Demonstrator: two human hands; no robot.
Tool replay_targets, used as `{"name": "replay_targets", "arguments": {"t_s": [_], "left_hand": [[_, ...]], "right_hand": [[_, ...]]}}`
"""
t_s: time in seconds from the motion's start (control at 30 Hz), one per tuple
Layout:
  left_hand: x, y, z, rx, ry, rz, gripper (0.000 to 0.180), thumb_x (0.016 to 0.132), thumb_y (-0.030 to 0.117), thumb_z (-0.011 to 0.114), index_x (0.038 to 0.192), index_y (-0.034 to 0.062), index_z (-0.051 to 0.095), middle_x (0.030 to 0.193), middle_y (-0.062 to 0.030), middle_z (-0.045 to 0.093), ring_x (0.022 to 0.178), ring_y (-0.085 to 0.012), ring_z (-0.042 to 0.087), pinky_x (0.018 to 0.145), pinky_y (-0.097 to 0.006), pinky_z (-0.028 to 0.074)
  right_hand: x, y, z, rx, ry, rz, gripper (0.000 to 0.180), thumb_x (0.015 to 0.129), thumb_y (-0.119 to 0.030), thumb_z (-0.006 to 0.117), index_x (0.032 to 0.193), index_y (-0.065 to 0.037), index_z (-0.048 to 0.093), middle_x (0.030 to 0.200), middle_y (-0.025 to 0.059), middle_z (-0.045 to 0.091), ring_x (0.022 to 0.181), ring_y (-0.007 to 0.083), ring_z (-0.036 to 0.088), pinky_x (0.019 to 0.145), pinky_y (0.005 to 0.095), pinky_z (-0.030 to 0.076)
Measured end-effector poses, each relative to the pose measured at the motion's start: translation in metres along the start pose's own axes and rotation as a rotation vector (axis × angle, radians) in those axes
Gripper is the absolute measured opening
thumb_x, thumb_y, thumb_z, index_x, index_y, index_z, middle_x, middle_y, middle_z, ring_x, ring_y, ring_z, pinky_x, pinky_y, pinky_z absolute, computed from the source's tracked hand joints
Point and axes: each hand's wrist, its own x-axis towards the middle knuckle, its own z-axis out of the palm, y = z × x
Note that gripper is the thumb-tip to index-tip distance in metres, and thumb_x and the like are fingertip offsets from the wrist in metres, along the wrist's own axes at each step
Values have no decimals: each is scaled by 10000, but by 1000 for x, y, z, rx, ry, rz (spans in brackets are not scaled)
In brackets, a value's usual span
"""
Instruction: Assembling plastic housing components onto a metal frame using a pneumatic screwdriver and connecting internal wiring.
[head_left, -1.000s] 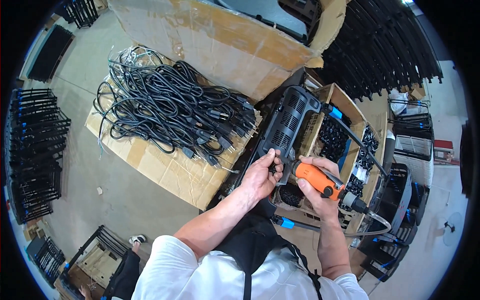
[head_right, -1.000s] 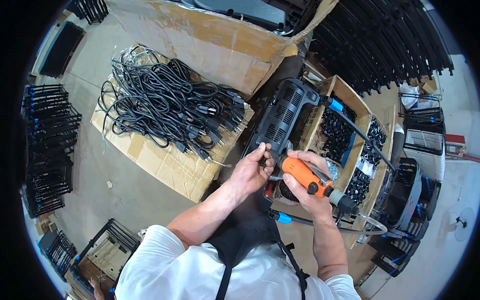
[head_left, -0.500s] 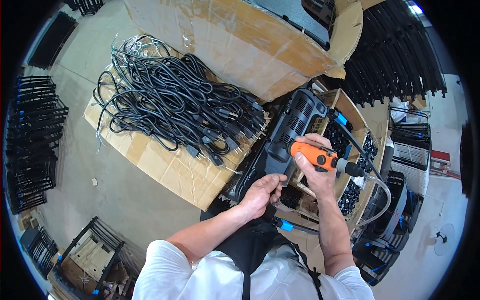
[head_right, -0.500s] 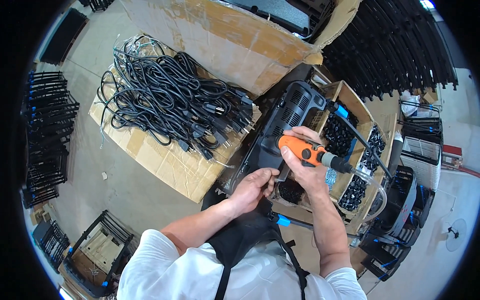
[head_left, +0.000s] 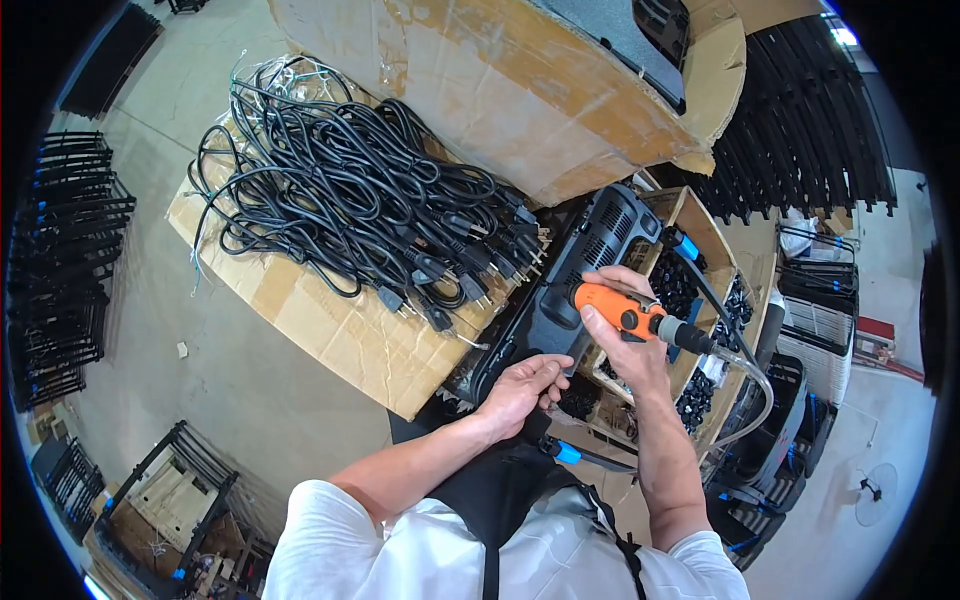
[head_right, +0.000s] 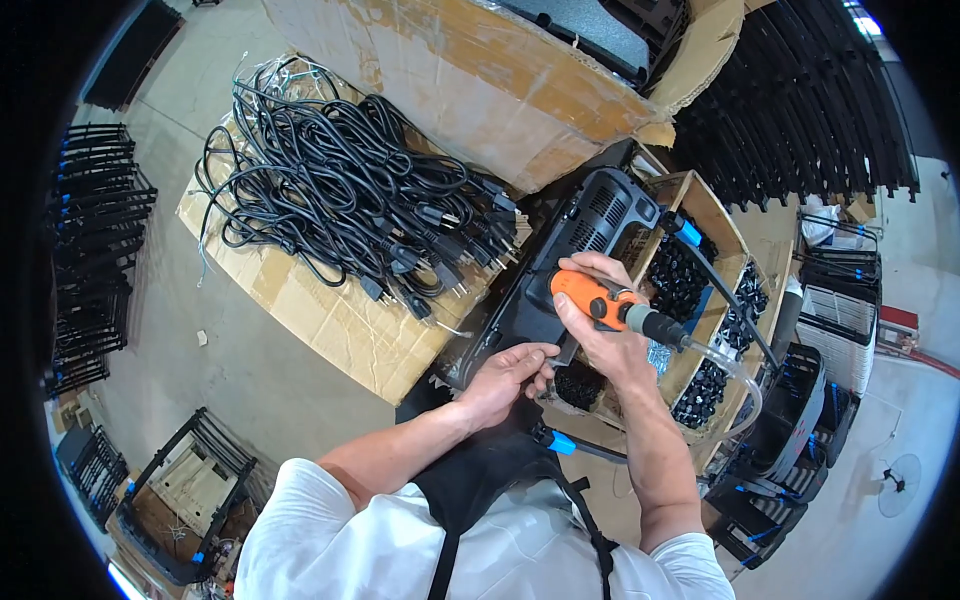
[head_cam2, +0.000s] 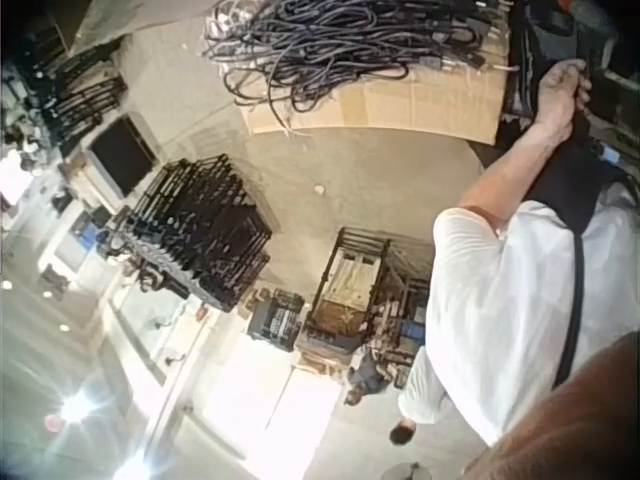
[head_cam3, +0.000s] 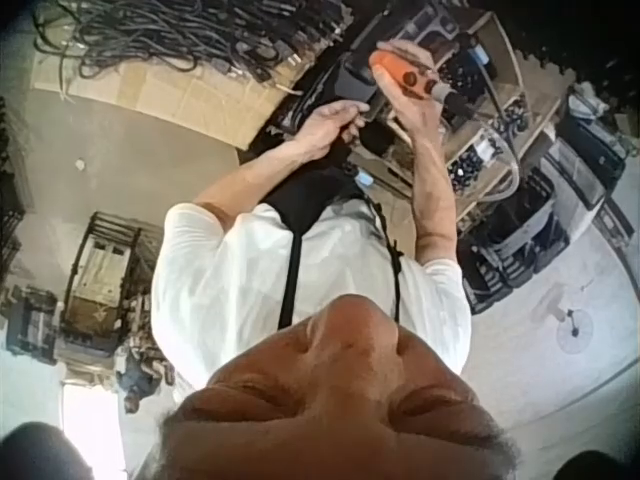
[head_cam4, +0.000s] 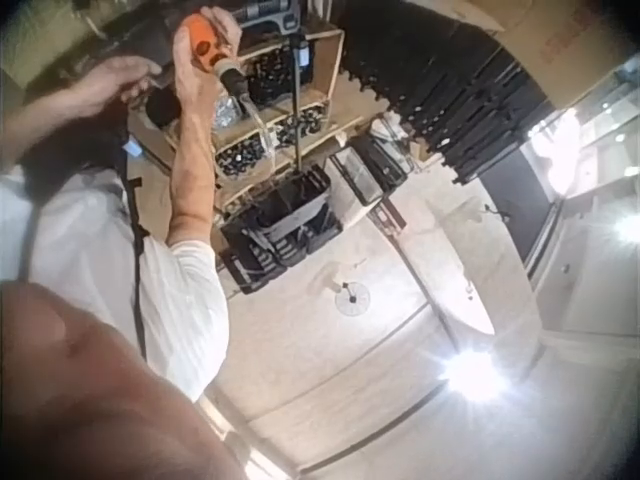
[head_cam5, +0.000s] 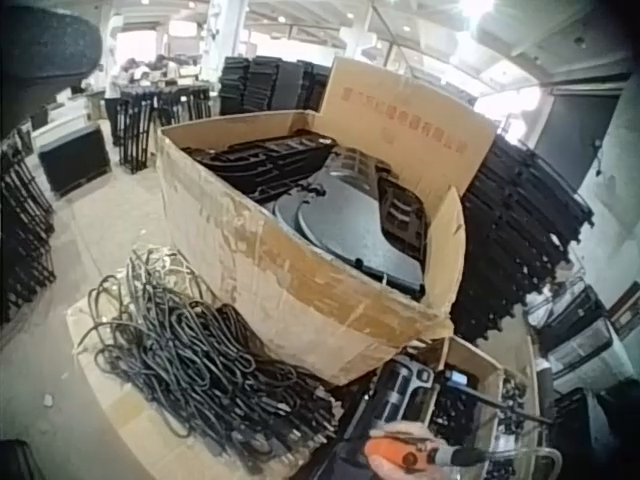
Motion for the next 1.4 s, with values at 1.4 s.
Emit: {"name": "replay_targets", "arguments": {"t_s": [1.4], "left_hand": [[-144,-144,14,73,277,54,330,1135,336,520,1243,60,666,837,24,557,684,-103,508,576,-259,405]], "right_hand": [[-317,45,-66,177,51,-124,519,884,-12,785,1351,-9,560,1302,173,692,1212,281,676,1067,427,534]]}}
